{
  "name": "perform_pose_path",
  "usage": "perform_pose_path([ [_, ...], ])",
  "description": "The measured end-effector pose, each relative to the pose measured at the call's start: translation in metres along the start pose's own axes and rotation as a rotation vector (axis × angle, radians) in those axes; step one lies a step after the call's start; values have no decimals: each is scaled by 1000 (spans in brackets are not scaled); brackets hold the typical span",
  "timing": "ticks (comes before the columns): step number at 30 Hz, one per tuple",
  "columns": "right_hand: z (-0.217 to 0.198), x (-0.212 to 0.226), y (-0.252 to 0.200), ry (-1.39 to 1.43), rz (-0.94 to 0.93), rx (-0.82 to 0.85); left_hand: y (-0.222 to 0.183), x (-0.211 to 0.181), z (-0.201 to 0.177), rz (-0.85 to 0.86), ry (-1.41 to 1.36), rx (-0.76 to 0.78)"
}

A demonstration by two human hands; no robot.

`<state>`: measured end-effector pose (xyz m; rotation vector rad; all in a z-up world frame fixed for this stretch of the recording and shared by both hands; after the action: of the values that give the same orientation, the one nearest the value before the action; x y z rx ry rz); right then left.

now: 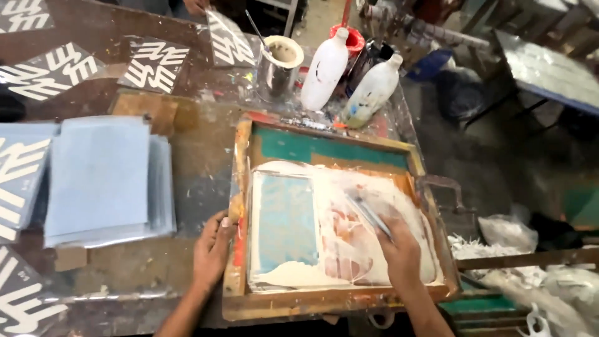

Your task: Manually applying ink through a screen stencil to print designs onto material sheets.

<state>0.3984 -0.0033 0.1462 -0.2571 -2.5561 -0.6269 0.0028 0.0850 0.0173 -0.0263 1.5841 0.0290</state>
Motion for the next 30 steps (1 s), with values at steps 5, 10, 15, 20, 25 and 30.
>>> perform_pose_path([
  [5, 24, 24, 67, -113, -181, 118, 1, -9, 2, 70, -164, 26],
  [10, 48, 60, 94, -253, -331, 422, -1, -25, 0, 141, -2, 15],
  [15, 72, 63, 98, -398, -271, 486, 0, -28, 0, 109, 54, -5],
  [20, 85, 92, 100, -434, -313, 539, 2, -24, 2, 90, -53, -14],
  [25, 90, 95, 97, -452, -386, 739, 0, -17, 0, 24, 12, -27],
  [30, 61, 81, 65, -400, -528, 778, 1, -16, -4, 64, 101, -17],
])
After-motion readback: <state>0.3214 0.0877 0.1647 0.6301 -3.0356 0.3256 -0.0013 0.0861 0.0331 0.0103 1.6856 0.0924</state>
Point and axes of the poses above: each hand's wrist, its own y-axis towards the middle knuckle, its own z-axis out of the palm, x = y × z, the point moved 7 cm from there along y, towards the middle knuckle, and after that the axes turned 4 degrees about -y, right-handed, at the moved point
